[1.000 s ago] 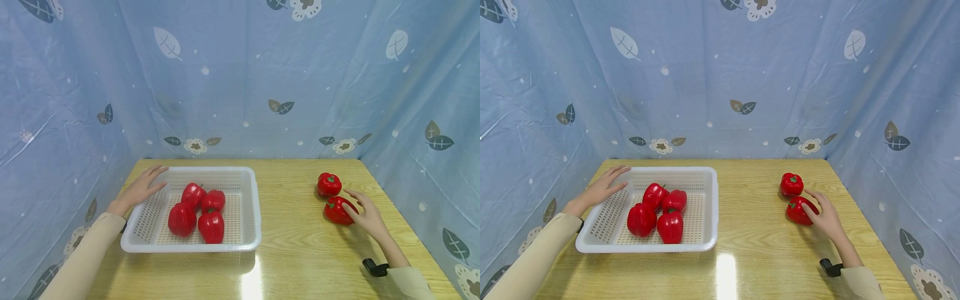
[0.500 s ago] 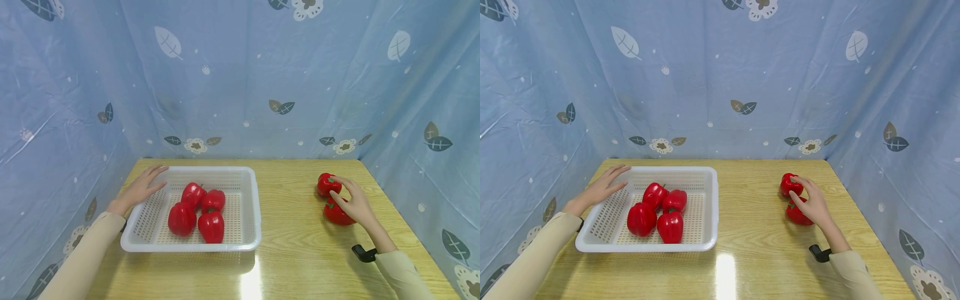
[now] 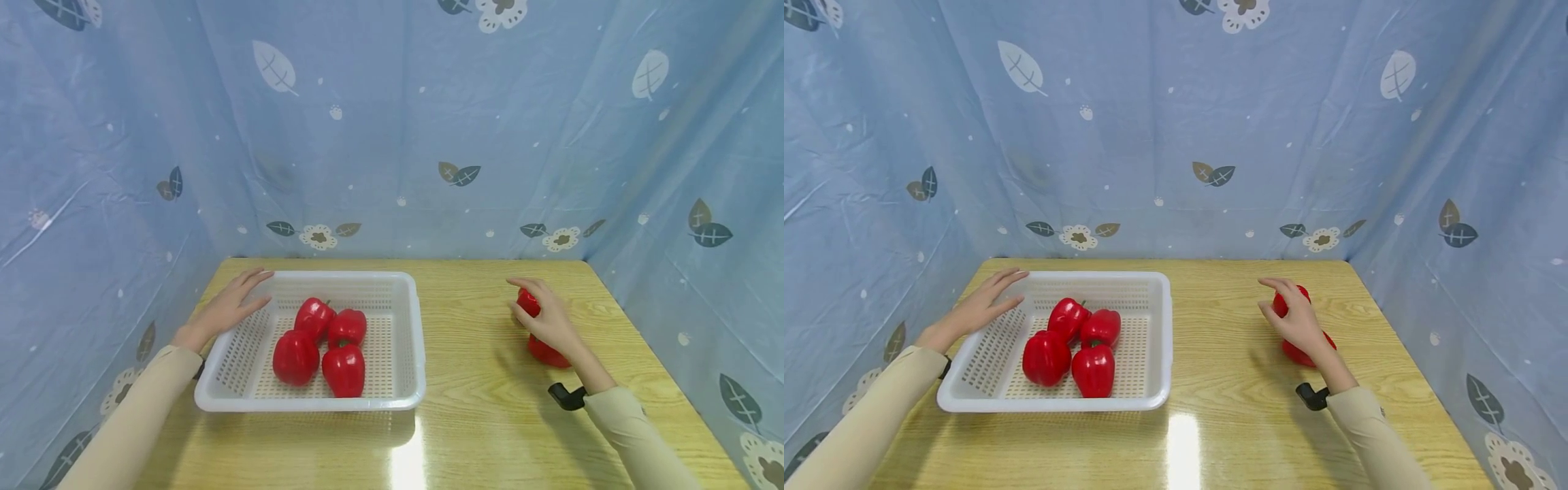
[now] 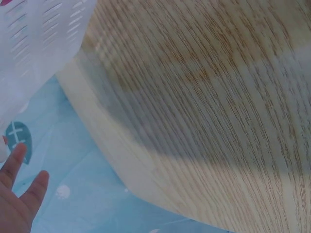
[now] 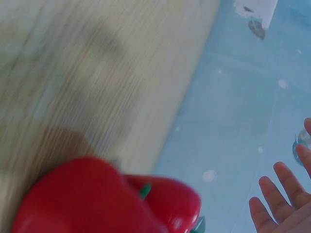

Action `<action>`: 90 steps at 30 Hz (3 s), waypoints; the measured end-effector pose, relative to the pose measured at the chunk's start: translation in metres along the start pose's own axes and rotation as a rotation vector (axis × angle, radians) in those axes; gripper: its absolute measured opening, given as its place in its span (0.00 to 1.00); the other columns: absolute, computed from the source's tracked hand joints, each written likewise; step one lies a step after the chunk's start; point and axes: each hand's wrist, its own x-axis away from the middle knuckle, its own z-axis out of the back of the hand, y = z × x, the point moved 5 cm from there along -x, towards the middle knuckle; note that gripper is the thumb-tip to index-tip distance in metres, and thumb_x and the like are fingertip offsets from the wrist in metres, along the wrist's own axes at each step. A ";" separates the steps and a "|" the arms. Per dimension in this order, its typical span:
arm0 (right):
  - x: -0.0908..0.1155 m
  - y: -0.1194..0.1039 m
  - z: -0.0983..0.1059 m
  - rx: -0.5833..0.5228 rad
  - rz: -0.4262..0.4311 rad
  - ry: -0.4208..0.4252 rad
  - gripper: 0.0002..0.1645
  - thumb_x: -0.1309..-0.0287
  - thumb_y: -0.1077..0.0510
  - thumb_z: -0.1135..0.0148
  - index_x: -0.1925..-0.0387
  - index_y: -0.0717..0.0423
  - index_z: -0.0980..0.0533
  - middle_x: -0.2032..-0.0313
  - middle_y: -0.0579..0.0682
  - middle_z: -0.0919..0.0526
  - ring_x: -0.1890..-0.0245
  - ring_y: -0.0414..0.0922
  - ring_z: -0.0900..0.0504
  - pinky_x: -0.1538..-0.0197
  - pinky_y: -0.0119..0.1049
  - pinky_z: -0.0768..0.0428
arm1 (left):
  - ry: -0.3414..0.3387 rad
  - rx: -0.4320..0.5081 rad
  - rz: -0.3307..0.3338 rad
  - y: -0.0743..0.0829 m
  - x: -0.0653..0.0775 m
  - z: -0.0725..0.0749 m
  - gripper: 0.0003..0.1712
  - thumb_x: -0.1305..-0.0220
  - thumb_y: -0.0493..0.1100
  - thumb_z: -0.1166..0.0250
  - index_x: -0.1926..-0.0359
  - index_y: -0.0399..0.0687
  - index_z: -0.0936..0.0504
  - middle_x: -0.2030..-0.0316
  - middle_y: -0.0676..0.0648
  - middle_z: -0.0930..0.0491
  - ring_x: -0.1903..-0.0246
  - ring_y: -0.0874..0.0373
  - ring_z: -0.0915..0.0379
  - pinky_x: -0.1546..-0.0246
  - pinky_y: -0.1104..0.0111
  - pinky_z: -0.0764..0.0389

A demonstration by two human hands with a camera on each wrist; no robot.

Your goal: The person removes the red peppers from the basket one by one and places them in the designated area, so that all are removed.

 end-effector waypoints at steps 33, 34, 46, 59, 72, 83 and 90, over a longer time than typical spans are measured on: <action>-0.047 -0.071 -0.083 -0.089 0.158 -0.219 0.26 0.43 0.54 0.38 0.41 0.46 0.30 0.44 0.47 0.27 0.43 0.48 0.29 0.43 0.52 0.28 | -0.008 0.011 0.018 -0.002 0.000 -0.001 0.36 0.36 0.57 0.46 0.30 0.59 0.46 0.30 0.41 0.53 0.33 0.36 0.56 0.44 0.31 0.48; -0.048 -0.074 -0.085 -0.091 0.162 -0.227 0.26 0.43 0.54 0.38 0.42 0.48 0.30 0.44 0.48 0.27 0.43 0.48 0.29 0.43 0.51 0.28 | -0.007 0.012 0.017 -0.001 0.000 -0.001 0.36 0.36 0.57 0.46 0.30 0.59 0.46 0.30 0.40 0.53 0.33 0.36 0.56 0.44 0.31 0.48; -0.064 -0.105 -0.107 -0.069 0.218 -0.306 0.26 0.42 0.48 0.40 0.42 0.48 0.29 0.44 0.47 0.27 0.42 0.45 0.29 0.42 0.48 0.28 | -0.005 0.018 0.016 -0.003 0.000 0.000 0.36 0.36 0.57 0.46 0.30 0.59 0.45 0.29 0.41 0.53 0.33 0.36 0.57 0.44 0.31 0.48; -0.075 -0.131 -0.125 -0.079 0.275 -0.433 0.28 0.41 0.47 0.41 0.40 0.52 0.31 0.42 0.48 0.28 0.40 0.45 0.32 0.39 0.45 0.30 | -0.005 0.017 0.001 -0.004 -0.001 -0.001 0.36 0.35 0.56 0.46 0.29 0.60 0.46 0.30 0.40 0.52 0.33 0.36 0.57 0.44 0.31 0.48; -0.083 -0.145 -0.148 -0.016 0.298 -0.531 0.30 0.43 0.48 0.40 0.40 0.52 0.32 0.42 0.50 0.29 0.41 0.47 0.31 0.40 0.45 0.29 | -0.010 0.022 0.001 -0.004 -0.001 -0.001 0.36 0.35 0.56 0.46 0.29 0.60 0.47 0.29 0.41 0.53 0.33 0.36 0.57 0.44 0.31 0.49; -0.089 -0.146 -0.172 0.044 0.371 -0.578 0.33 0.45 0.46 0.38 0.39 0.49 0.33 0.42 0.49 0.29 0.41 0.45 0.31 0.41 0.42 0.29 | -0.002 0.018 0.005 -0.005 -0.001 -0.001 0.35 0.35 0.56 0.46 0.30 0.59 0.46 0.30 0.39 0.52 0.33 0.36 0.56 0.44 0.31 0.48; -0.090 -0.150 -0.185 0.081 0.421 -0.618 0.35 0.48 0.49 0.35 0.38 0.51 0.33 0.43 0.52 0.29 0.42 0.47 0.31 0.39 0.42 0.30 | -0.004 0.021 0.009 -0.006 -0.002 -0.001 0.36 0.35 0.56 0.46 0.30 0.59 0.46 0.30 0.39 0.52 0.33 0.36 0.56 0.43 0.31 0.49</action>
